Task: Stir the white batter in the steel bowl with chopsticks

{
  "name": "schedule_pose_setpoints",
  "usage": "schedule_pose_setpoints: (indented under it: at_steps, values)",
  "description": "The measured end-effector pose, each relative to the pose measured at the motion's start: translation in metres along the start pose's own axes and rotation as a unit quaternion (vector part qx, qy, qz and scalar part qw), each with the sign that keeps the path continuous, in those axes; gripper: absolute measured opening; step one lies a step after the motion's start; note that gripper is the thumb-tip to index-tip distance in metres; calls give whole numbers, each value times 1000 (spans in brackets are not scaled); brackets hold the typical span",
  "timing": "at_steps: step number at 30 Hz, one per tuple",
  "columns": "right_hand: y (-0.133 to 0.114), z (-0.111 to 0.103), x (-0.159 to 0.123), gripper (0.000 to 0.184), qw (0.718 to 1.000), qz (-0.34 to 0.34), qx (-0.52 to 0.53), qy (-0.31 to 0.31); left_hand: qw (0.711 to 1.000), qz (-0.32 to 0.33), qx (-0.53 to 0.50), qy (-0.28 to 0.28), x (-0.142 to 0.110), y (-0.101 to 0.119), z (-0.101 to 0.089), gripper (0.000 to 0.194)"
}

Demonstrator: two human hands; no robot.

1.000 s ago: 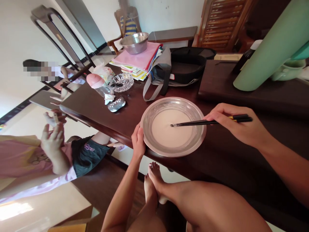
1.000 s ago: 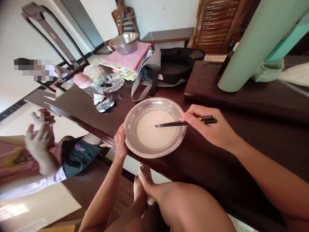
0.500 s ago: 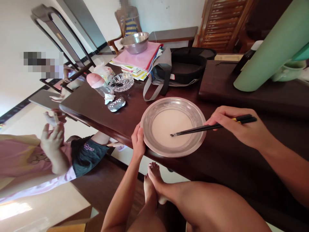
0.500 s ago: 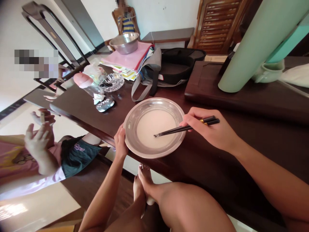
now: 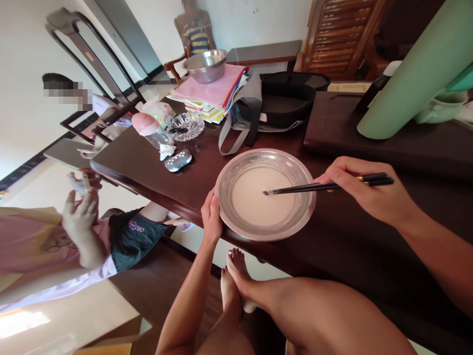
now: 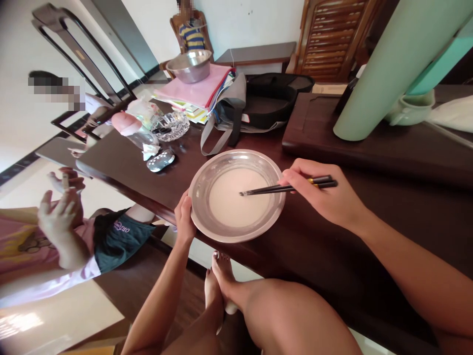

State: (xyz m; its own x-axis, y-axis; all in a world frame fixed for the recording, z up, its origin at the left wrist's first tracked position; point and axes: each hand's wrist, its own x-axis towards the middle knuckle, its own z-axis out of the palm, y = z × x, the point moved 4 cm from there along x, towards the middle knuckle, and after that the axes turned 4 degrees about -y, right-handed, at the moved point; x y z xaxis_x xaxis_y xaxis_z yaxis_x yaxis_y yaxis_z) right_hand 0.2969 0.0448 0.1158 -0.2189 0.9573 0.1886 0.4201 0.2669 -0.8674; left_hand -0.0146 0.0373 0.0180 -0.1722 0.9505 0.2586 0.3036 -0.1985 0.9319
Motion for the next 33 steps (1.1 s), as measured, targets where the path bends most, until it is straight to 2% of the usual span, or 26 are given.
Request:
schedule_pose_setpoints:
  at_steps: [2, 5, 7, 12, 17, 22, 27, 33]
  values:
    - [0, 0, 0, 30, 1000, 6, 6, 5, 1000, 0, -1, -3, 0, 0, 0, 46]
    - [0, 5, 0, 27, 999, 3, 25, -46, 1000, -4, 3, 1, 0, 0, 0, 47]
    - [0, 7, 0, 23, 998, -4, 24, -56, 1000, -7, 3, 4, 0, 0, 0, 47]
    - [0, -1, -2, 28, 1000, -4, 3, 7, 1000, -4, -2, -3, 0, 0, 1, 46]
    - [-1, 6, -3, 22, 998, -14, 18, -60, 1000, -1, -2, 0, 0, 1, 1, 45]
    - [-1, 1, -3, 24, 1000, -11, -5, -3, 1000, -9, -5, -2, -1, -1, 1, 46]
    - [-2, 7, -2, 20, 998, -17, 29, -61, 1000, -6, -8, 1, 0, 0, 1, 45]
    - [-1, 1, -3, 23, 1000, -11, 12, -7, 1000, -5, -10, -5, 0, 2, 2, 44]
